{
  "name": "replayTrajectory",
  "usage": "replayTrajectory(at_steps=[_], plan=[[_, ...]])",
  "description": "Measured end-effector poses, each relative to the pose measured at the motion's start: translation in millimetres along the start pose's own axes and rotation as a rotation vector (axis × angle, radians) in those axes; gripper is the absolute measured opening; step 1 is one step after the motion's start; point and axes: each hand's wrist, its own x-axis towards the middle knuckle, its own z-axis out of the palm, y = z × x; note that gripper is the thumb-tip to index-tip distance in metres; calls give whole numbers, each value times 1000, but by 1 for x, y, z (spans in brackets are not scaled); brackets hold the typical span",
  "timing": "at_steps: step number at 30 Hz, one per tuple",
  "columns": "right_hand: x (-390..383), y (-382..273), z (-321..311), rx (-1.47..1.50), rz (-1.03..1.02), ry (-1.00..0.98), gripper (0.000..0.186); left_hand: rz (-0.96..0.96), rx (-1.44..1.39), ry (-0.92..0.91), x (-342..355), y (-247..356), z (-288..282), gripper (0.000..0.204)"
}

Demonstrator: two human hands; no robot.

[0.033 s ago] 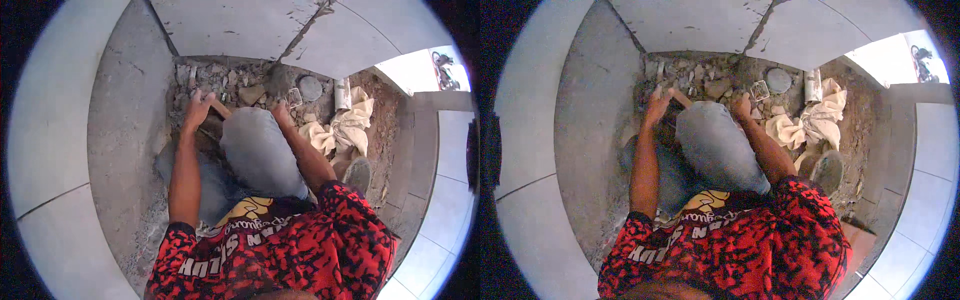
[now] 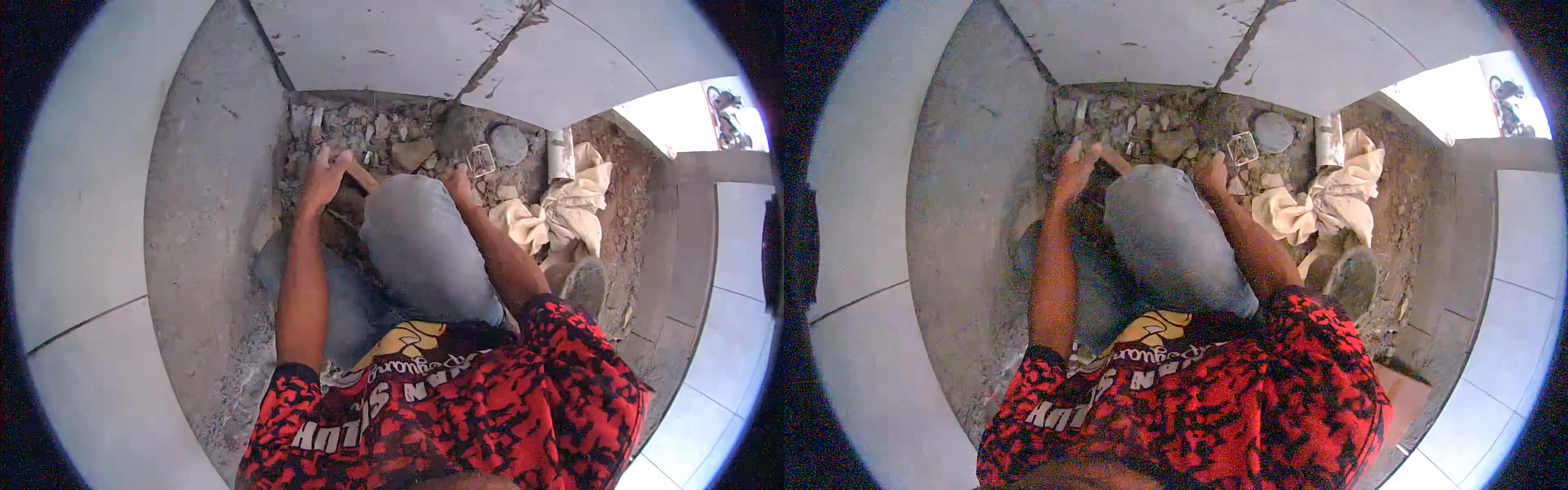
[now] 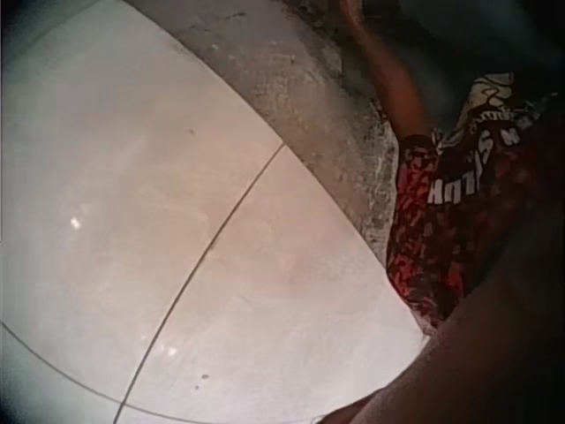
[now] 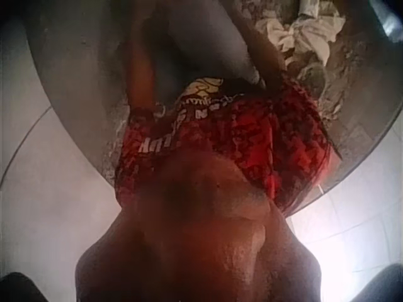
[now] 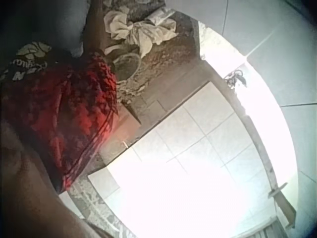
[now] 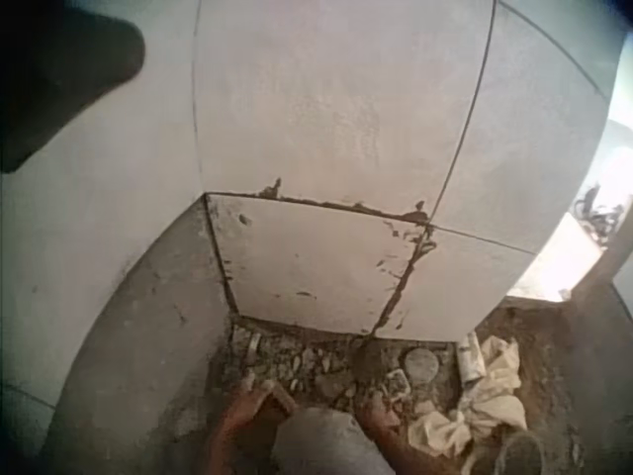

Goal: Apply cement mortar and install a wall tile in a corner area.

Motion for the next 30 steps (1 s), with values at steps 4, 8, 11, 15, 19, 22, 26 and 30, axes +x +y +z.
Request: replayTrajectory(at_steps=[4, 8, 11, 15, 19, 22, 26, 30], plan=[[2, -31, -9, 19, 327, -82, 32, -72, -23, -11, -7, 5, -11, 72], [5, -38, -12, 218, 361, -55, 31, -87, -39, -57, -3, 4, -16, 73], [9, -25, -12, -93, 367, -113, 29, -96, 22, -7, -5, 4, -16, 74], [17, -2, -11, -58, 341, -156, 30, -72, -22, -22, -4, 8, -14, 77], [17, 13, -13, -150, 233, -161, 35, -54, 3, -15, -5, 11, -11, 79], [15, 25, -19, -111, 189, -137, 40, -96, -26, -40, -5, 9, -10, 80], [9, 44, -32, 106, 251, -274, 37, -145, 3, -27, -5, 7, -11, 79], [-3, 45, -36, 245, 447, -491, 33, -81, 29, -23, -1, 4, -9, 80]])
